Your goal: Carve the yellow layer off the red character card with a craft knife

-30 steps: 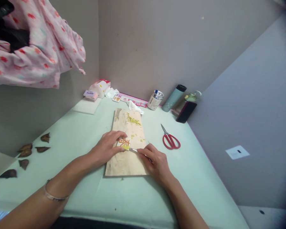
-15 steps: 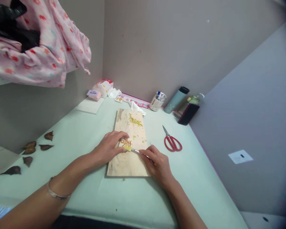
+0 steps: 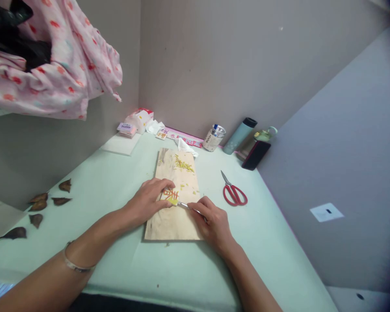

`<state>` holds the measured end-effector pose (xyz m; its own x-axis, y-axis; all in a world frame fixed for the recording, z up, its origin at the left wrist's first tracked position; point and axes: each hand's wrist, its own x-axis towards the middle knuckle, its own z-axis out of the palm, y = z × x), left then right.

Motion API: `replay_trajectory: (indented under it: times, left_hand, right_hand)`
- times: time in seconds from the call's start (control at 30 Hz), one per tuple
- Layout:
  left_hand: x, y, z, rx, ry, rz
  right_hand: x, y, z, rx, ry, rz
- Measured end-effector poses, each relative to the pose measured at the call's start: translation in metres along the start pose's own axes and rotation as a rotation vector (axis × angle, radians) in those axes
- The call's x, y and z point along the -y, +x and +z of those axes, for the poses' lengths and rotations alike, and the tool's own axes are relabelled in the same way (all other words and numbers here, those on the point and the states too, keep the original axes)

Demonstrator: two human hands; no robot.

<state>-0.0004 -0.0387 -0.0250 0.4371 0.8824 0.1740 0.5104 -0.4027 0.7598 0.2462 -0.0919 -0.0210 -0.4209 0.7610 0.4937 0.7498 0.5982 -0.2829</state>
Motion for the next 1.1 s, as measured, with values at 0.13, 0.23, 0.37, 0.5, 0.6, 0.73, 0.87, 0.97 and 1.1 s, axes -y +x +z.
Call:
replay_trajectory:
  times: [0.13,0.23,0.37,0.5,0.6,0.73,0.87,0.97,1.1]
  left_hand:
    - [0.0004,0.0002,-0.0009,0.005,0.004,0.0]
    - [0.0,0.0005,-0.002,0.012,0.004,0.0]
    - [-0.0006,0.001,-0.0031,0.015,0.0,-0.005]
    - [0.0001,0.0013,-0.003,0.014,0.0,-0.008]
    - [0.0008,0.0012,-0.0023,0.007,0.001,-0.003]
    - [0.0011,0.0007,-0.0013,0.0,0.003,0.003]
    - [0.0012,0.0006,-0.0007,-0.003,0.004,0.008]
    - [0.0013,0.0008,-0.0006,-0.002,0.004,0.011]
    - [0.0016,0.0009,-0.0007,0.001,0.006,0.005]
  right_hand:
    - [0.0003,0.0006,-0.0003,0.006,-0.003,0.003]
    - [-0.0001,0.0,-0.001,0.012,0.001,0.011]
    - [-0.001,-0.0023,-0.0025,0.01,0.002,0.014]
    - [-0.0016,-0.0036,-0.0032,0.006,-0.005,0.014]
    - [-0.0014,-0.0032,-0.0028,0.004,-0.014,0.01]
    - [-0.001,-0.0018,-0.0018,-0.002,-0.023,0.004]
    - [-0.0006,-0.0002,-0.001,-0.001,-0.023,0.006]
    - [-0.0004,0.0007,-0.0007,0.006,-0.019,0.015]
    - [-0.0006,0.0012,-0.0001,0.016,-0.008,0.018]
